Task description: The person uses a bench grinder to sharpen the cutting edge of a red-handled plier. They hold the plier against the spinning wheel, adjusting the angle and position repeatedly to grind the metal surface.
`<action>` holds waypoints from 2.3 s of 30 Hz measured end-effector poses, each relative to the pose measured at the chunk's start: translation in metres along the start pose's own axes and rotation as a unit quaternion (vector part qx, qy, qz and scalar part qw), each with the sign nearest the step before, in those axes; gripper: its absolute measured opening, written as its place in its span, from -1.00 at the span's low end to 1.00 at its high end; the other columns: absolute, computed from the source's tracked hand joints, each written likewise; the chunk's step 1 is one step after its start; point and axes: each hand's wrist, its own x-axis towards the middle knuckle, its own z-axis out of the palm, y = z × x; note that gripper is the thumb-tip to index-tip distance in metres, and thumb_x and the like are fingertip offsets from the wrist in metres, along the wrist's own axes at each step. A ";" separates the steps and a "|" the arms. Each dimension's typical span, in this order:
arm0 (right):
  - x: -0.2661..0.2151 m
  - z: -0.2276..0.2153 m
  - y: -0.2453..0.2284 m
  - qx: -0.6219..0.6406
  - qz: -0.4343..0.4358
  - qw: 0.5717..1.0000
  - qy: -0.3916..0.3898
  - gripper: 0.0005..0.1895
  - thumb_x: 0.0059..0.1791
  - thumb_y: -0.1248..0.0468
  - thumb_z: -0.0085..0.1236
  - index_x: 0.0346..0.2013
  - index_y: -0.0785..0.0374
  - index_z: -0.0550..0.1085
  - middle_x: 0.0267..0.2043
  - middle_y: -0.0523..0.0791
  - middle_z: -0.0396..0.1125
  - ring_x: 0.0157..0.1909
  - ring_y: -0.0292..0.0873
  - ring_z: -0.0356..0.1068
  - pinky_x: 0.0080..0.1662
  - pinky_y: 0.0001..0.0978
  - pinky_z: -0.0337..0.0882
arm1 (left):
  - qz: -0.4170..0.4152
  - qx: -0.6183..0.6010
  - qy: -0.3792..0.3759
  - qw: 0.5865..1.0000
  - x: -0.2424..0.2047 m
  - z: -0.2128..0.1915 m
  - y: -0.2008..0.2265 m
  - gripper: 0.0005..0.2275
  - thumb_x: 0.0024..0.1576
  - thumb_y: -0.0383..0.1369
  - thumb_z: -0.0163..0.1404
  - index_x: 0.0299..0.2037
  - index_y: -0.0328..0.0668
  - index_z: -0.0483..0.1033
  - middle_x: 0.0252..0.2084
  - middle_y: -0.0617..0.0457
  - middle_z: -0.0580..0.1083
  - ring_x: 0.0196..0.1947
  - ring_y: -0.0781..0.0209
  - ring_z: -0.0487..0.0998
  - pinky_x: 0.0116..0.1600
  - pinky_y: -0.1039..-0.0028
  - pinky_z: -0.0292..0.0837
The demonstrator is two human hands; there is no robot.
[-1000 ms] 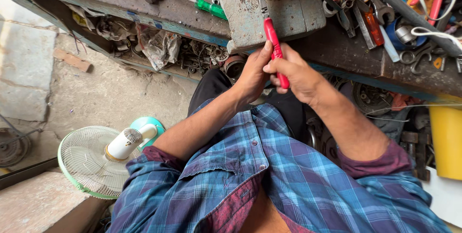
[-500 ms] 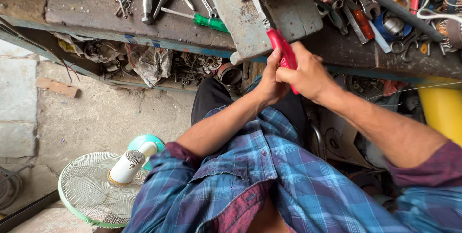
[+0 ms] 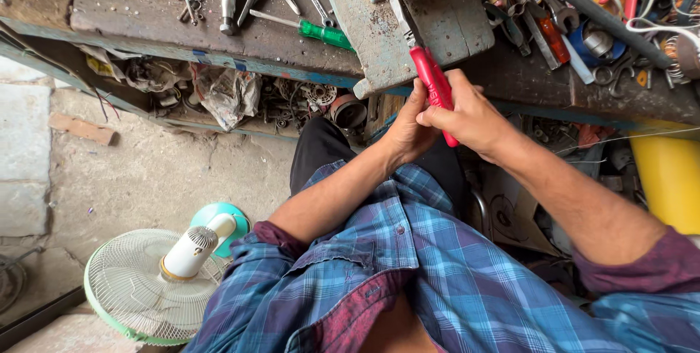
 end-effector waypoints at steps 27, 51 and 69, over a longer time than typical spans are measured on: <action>-0.003 0.002 0.022 0.221 0.048 0.972 -0.060 -0.26 -0.07 -0.08 0.22 0.17 0.39 0.26 -0.05 -0.03 0.26 -0.06 -0.23 0.27 -0.10 -0.37 0.32 | 0.105 0.251 0.257 0.927 -0.021 0.027 0.017 -0.58 0.27 -0.03 -0.04 0.05 -0.29 0.42 -0.11 0.01 0.50 -0.14 0.27 0.54 -0.05 0.39 0.54; 0.001 0.008 0.005 0.216 -0.023 0.976 -0.014 -0.31 0.02 -0.15 0.15 0.07 0.44 0.34 -0.14 -0.13 0.28 -0.09 -0.35 0.26 -0.10 -0.52 0.34 | 0.206 0.290 0.243 0.902 -0.038 0.061 0.027 -0.73 0.35 -0.36 0.01 0.17 -0.38 0.47 0.06 0.00 0.53 0.07 0.28 0.53 0.23 0.41 0.47; 0.004 0.008 0.015 0.169 -0.052 0.984 -0.012 -0.53 -0.09 0.17 0.17 0.00 0.39 0.36 -0.20 -0.13 0.28 -0.18 -0.31 0.30 -0.14 -0.43 0.39 | 0.009 0.009 0.124 0.992 -0.007 0.041 0.033 -0.29 0.20 0.28 -0.15 0.18 -0.29 0.41 0.14 -0.16 0.48 0.14 0.02 0.51 0.25 0.24 0.46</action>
